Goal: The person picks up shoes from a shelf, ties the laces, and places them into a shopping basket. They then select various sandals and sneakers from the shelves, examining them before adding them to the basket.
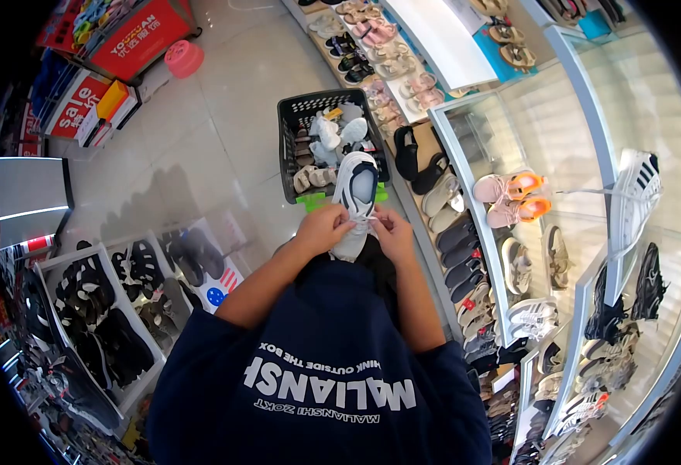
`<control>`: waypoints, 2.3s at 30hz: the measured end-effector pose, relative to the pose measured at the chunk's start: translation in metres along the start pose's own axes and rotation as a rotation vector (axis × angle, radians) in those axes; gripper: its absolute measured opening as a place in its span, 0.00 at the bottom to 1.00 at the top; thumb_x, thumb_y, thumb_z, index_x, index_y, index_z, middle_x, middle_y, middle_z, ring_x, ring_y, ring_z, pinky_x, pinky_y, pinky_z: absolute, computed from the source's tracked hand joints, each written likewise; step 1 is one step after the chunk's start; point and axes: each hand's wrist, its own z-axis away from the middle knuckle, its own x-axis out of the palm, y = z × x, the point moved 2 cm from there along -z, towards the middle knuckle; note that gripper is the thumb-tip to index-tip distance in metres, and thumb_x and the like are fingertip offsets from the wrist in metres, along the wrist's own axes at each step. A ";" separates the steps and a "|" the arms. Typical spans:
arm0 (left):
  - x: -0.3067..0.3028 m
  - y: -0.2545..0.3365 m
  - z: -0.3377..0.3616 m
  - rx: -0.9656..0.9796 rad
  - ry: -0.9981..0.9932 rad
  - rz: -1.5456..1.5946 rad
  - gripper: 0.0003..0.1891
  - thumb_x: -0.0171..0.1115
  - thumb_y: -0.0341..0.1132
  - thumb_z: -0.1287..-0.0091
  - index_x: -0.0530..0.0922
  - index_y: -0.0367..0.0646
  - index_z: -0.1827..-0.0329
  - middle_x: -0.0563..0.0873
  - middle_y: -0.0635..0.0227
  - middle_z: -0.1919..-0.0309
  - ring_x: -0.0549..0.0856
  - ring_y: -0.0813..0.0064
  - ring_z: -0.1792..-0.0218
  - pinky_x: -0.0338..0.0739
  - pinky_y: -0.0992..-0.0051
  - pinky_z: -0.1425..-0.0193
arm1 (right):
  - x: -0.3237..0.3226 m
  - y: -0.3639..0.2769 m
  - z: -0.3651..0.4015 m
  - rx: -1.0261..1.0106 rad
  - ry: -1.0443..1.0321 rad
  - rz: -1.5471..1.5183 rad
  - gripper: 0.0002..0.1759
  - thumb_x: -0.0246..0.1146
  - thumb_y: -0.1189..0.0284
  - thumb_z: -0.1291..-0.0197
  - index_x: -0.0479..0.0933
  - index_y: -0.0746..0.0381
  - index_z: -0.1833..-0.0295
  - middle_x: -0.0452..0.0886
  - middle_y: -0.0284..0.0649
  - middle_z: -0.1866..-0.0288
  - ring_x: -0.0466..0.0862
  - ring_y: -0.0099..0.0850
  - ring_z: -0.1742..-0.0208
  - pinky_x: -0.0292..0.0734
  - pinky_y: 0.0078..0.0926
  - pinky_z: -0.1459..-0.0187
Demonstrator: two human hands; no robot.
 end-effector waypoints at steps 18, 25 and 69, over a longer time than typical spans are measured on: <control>-0.024 0.009 0.011 -0.069 0.198 -0.136 0.09 0.65 0.42 0.29 0.79 0.48 0.58 0.88 0.58 0.70 0.89 0.51 0.67 0.80 0.51 0.64 | -0.053 -0.073 -0.004 -0.082 0.528 0.568 0.08 0.69 0.71 0.34 0.90 0.60 0.53 0.89 0.42 0.63 0.89 0.29 0.65 0.81 0.27 0.63; -0.014 0.016 0.008 0.068 0.316 0.098 0.09 0.68 0.39 0.30 0.81 0.46 0.55 0.90 0.58 0.65 0.89 0.53 0.64 0.81 0.59 0.61 | -0.018 -0.085 -0.010 -0.176 0.176 0.007 0.49 0.70 0.78 0.34 0.49 0.60 0.14 0.81 0.51 0.32 0.88 0.32 0.47 0.83 0.28 0.44; -0.016 -0.003 -0.018 -0.011 0.019 1.028 0.14 0.51 0.28 0.18 0.69 0.37 0.34 0.88 0.60 0.49 0.85 0.78 0.49 0.78 0.76 0.45 | 0.050 -0.049 -0.003 -0.135 0.155 -0.093 0.07 0.64 0.77 0.27 0.76 0.66 0.48 0.86 0.36 0.61 0.78 0.17 0.72 0.73 0.16 0.69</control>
